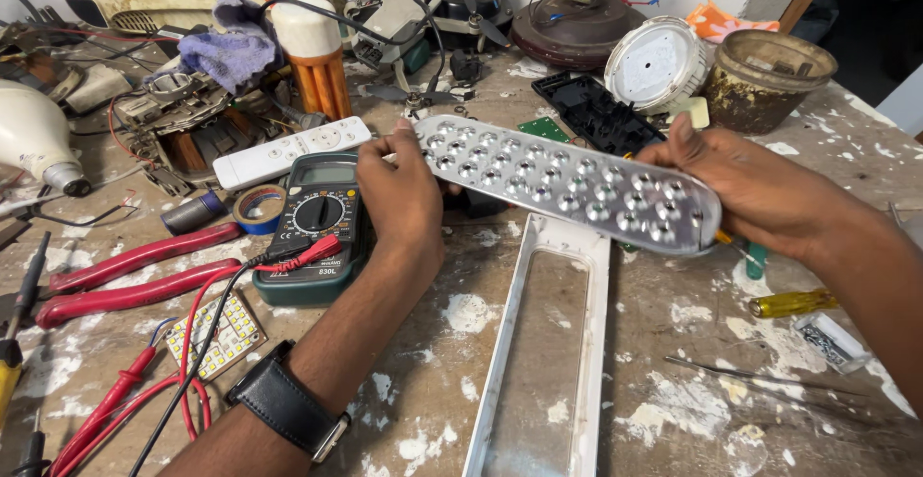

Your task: The person cleans parts of a disassembled LED light fixture at a cluttered workbench. They first handle the LED panel and circuit board, then brush a clear plastic diffuser cover with a purple toothbrush, and finally brush the inside of the white fixture frame, turning it to reach different sides.

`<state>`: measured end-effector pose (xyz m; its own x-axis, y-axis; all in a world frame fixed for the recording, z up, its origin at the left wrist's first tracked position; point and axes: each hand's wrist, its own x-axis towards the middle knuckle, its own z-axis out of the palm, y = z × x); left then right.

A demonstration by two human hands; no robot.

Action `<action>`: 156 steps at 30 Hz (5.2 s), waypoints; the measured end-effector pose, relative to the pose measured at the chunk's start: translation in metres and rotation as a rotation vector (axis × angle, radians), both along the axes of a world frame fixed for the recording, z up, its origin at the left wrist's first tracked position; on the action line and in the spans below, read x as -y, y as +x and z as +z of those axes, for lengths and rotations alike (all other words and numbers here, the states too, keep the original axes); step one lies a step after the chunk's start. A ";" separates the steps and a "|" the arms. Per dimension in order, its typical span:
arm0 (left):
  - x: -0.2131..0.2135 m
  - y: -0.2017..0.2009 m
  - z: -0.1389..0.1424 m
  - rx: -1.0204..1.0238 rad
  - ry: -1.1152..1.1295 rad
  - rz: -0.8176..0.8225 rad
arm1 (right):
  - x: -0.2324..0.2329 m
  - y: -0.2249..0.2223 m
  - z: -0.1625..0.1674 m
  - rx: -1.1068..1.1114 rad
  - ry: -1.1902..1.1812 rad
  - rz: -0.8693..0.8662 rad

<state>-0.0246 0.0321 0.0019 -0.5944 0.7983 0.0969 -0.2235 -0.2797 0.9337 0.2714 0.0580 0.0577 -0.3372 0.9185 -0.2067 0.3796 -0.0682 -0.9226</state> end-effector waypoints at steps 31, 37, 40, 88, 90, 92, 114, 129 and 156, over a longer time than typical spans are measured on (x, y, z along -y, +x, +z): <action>0.023 0.016 0.010 -0.110 0.066 -0.409 | 0.151 -0.082 0.067 1.358 0.400 0.442; 0.024 0.016 0.010 -0.087 0.066 -0.405 | 0.163 -0.095 0.042 1.302 0.742 0.575; 0.023 0.019 0.012 -0.058 0.067 -0.422 | 0.165 -0.107 0.037 1.265 0.887 0.541; 0.019 0.011 0.005 0.021 0.177 -0.490 | 0.038 -0.004 0.036 1.064 0.827 -0.170; 0.016 0.010 0.004 0.019 0.203 -0.491 | 0.033 0.005 0.033 1.073 0.833 -0.178; 0.017 0.010 0.002 0.031 0.209 -0.530 | 0.029 0.013 0.028 1.022 0.944 -0.141; 0.049 0.019 0.030 -1.100 0.110 -0.358 | 0.024 0.016 0.034 1.019 0.931 -0.139; 0.050 0.016 0.023 -1.474 0.386 -0.608 | 0.020 0.006 0.025 1.204 0.616 -0.122; 0.046 0.023 0.013 -1.396 0.285 -0.575 | 0.031 -0.012 0.011 1.125 0.627 -0.299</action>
<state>-0.0014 -0.0141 0.0152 0.4698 0.7393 0.4823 0.6202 -0.6653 0.4157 0.2592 0.0273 0.0690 -0.0313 0.9688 0.2460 0.9991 0.0376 -0.0210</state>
